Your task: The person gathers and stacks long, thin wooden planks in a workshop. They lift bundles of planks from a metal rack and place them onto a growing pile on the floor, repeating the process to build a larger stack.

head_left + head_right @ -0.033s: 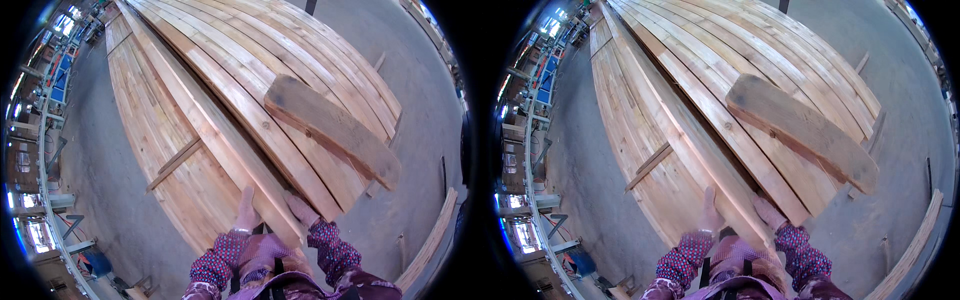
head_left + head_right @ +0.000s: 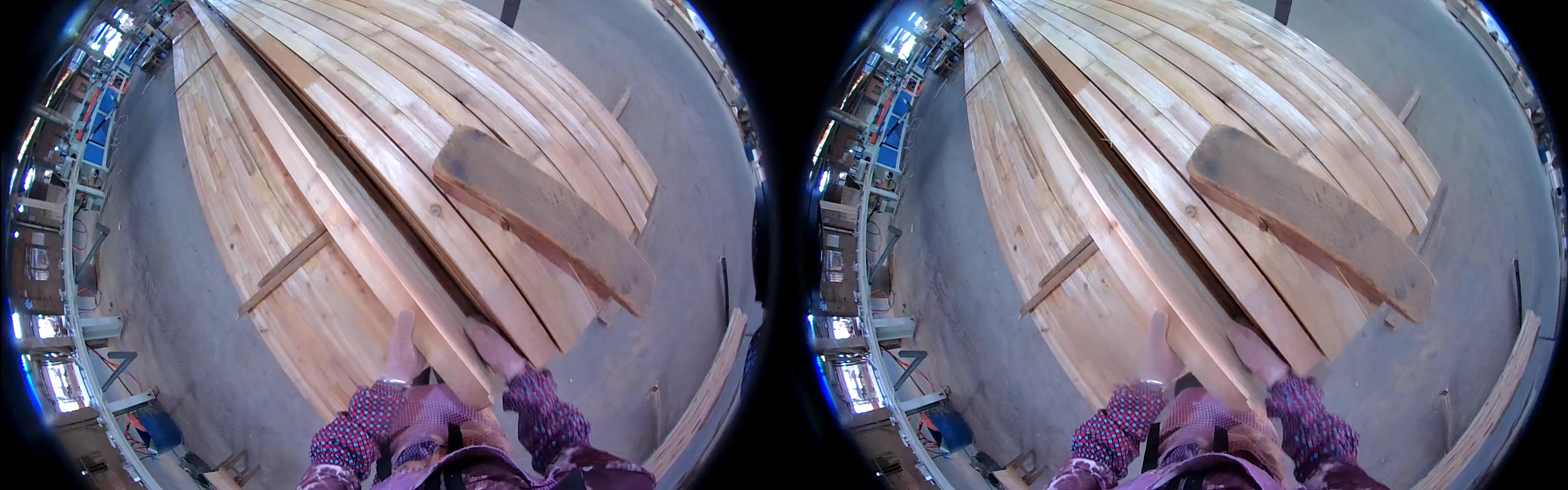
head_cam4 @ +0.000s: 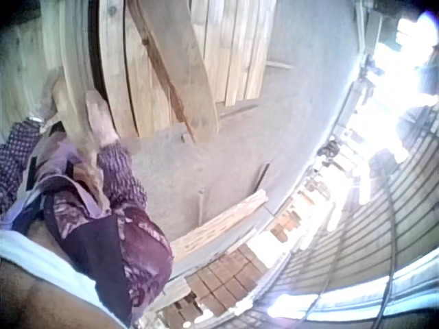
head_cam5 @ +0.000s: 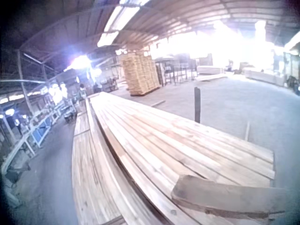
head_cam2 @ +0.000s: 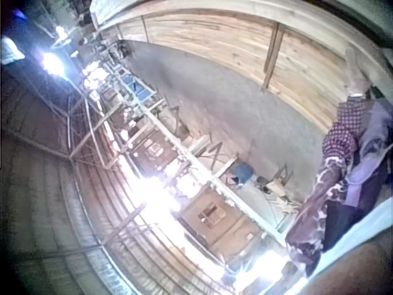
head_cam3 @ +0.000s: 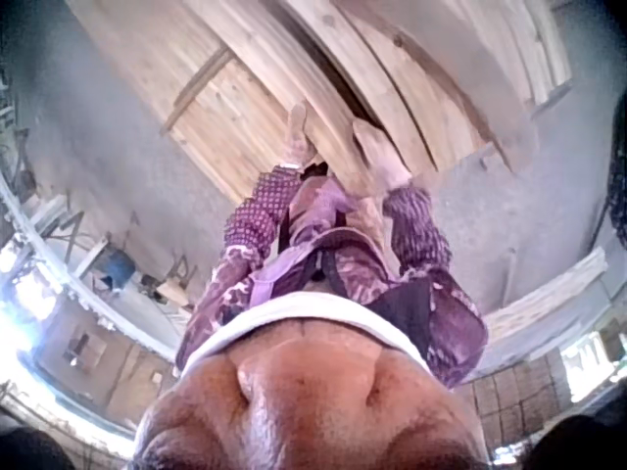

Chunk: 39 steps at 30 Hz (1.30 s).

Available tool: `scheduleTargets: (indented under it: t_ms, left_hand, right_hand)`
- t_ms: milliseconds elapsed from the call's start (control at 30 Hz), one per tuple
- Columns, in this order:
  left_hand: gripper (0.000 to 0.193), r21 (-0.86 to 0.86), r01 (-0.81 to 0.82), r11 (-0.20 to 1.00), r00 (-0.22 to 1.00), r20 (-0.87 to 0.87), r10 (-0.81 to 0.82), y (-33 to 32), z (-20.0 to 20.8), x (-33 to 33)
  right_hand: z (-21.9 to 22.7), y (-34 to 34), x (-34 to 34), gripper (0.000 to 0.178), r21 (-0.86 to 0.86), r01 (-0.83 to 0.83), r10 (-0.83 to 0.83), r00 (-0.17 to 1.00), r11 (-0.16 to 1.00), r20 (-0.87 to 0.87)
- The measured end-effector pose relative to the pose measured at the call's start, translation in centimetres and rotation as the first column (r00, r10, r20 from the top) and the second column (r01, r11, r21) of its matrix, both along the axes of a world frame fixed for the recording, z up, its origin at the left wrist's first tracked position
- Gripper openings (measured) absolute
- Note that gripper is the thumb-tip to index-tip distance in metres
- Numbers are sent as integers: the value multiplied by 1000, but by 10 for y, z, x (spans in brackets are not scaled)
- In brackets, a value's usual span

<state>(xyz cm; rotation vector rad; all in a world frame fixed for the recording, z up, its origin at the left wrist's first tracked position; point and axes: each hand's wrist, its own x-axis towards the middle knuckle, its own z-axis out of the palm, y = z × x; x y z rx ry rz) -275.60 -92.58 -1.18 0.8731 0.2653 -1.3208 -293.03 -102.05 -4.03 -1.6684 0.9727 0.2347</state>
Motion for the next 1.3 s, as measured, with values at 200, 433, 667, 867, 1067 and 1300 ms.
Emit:
scheduleTargets:
  t_ms: [200,433,667,867,1067,1300]
  left_hand:
    - [60,253,192,948,852,436,-289,-4,-20,-6]
    - [47,182,325,928,523,783,-337,-11,-86,-26]
    - [54,480,106,871,-191,869,-456,48,-138,34]
    - [65,439,-56,897,493,793,-358,-26,-206,14]
    - [75,293,-161,942,854,520,-16,-87,-192,-24]
    - [87,200,-222,954,871,481,102,-53,-94,-121]
  right_hand:
    - [173,10,24,77,-27,183,-124,762,983,635]
    - [93,28,12,91,-846,-214,3,970,489,-243]
    - [95,22,10,78,-833,-314,10,938,456,-348]
    - [88,23,9,80,-806,-367,-3,909,464,-416]
    - [99,17,14,87,-811,-379,69,918,446,-391]
    - [160,-91,-26,105,-954,-269,-67,958,132,-280]
